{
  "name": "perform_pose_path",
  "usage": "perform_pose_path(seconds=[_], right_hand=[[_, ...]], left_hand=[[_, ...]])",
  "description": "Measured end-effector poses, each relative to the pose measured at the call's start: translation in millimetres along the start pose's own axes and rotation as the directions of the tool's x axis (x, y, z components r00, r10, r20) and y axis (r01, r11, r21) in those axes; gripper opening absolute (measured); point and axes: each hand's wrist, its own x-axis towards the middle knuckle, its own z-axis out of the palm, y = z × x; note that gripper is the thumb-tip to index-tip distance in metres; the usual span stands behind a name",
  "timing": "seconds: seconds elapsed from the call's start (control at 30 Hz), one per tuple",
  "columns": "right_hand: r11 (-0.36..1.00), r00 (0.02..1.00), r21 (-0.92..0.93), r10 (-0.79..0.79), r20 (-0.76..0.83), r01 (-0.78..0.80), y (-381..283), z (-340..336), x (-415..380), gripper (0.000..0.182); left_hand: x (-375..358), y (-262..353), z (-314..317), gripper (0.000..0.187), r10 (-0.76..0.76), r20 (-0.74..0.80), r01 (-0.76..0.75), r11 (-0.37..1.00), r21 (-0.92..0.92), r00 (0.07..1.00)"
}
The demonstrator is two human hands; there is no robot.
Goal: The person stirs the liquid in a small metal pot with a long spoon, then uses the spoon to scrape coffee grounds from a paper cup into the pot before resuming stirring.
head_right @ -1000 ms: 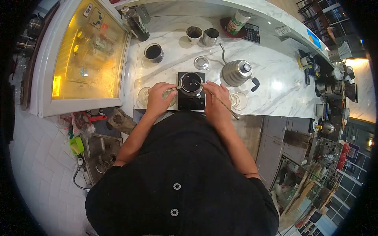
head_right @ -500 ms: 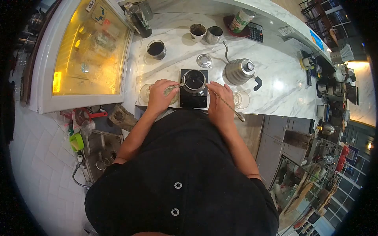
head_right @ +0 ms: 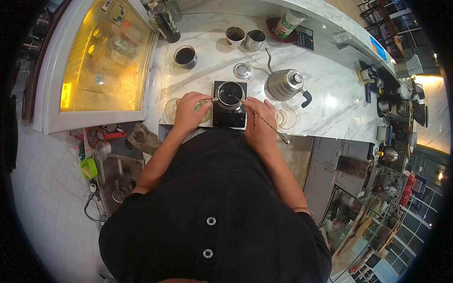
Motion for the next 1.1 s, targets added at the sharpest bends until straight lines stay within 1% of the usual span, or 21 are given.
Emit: perform_pose_path(seconds=[0.07, 0.2, 0.3, 0.4, 0.57, 0.63, 0.7, 0.87, 0.97, 1.03, 1.1], right_hand=[[0.999, 1.000, 0.019, -0.028, -0.003, 0.028, -2, 3, 1, 0.017], [1.000, 0.999, -0.016, -0.022, -0.040, 0.022, 5, 4, 5, 0.018], [1.000, 1.000, -0.010, -0.003, -0.028, 0.003, 5, -3, 2, 0.018], [1.000, 1.000, 0.007, -0.024, -0.009, 0.024, 1, -1, 0, 0.018], [1.000, 1.000, 0.023, -0.017, 0.003, 0.017, 0, 3, 6, 0.017], [0.999, 0.999, -0.035, -0.019, -0.038, 0.018, 5, 1, 7, 0.017], [1.000, 1.000, -0.010, -0.011, -0.018, 0.011, 5, -4, 5, 0.018], [0.998, 0.998, 0.016, -0.065, 0.005, 0.065, 5, -1, 3, 0.019], [0.998, 0.998, 0.024, -0.062, -0.019, 0.062, 8, 6, 9, 0.020], [0.998, 0.997, 0.003, -0.062, -0.036, 0.063, 12, 4, 8, 0.018], [1.000, 1.000, 0.021, -0.019, -0.017, 0.020, 11, -4, 7, 0.018]], left_hand=[[1, 2, -1, 0.021, 0.029, -0.009, -0.029, 1.000, 0.004, 1.000], [2, 4, -1, 0.021, 0.020, 0.011, -0.020, 1.000, 0.008, 1.000], [1, 4, -2, 0.021, 0.018, 0.000, -0.018, 1.000, 0.021, 1.000], [0, 2, -1, 0.021, 0.018, 0.000, -0.018, 1.000, 0.018, 1.000], [-1, -5, 6, 0.021, 0.021, -0.008, -0.021, 1.000, -0.021, 1.000], [0, 2, 1, 0.021, 0.029, -0.014, -0.030, 1.000, -0.008, 0.999], [-1, 6, -2, 0.022, 0.031, -0.022, -0.031, 0.999, 0.008, 0.999], [0, 6, 1, 0.022, 0.039, -0.034, -0.038, 0.999, 0.033, 0.999], [0, 1, 4, 0.022, 0.027, -0.017, -0.027, 1.000, -0.009, 0.999], [-1, 4, 3, 0.023, 0.021, -0.013, -0.020, 1.000, 0.006, 1.000], [0, 6, 1, 0.023, 0.010, -0.014, -0.010, 1.000, 0.024, 1.000]])
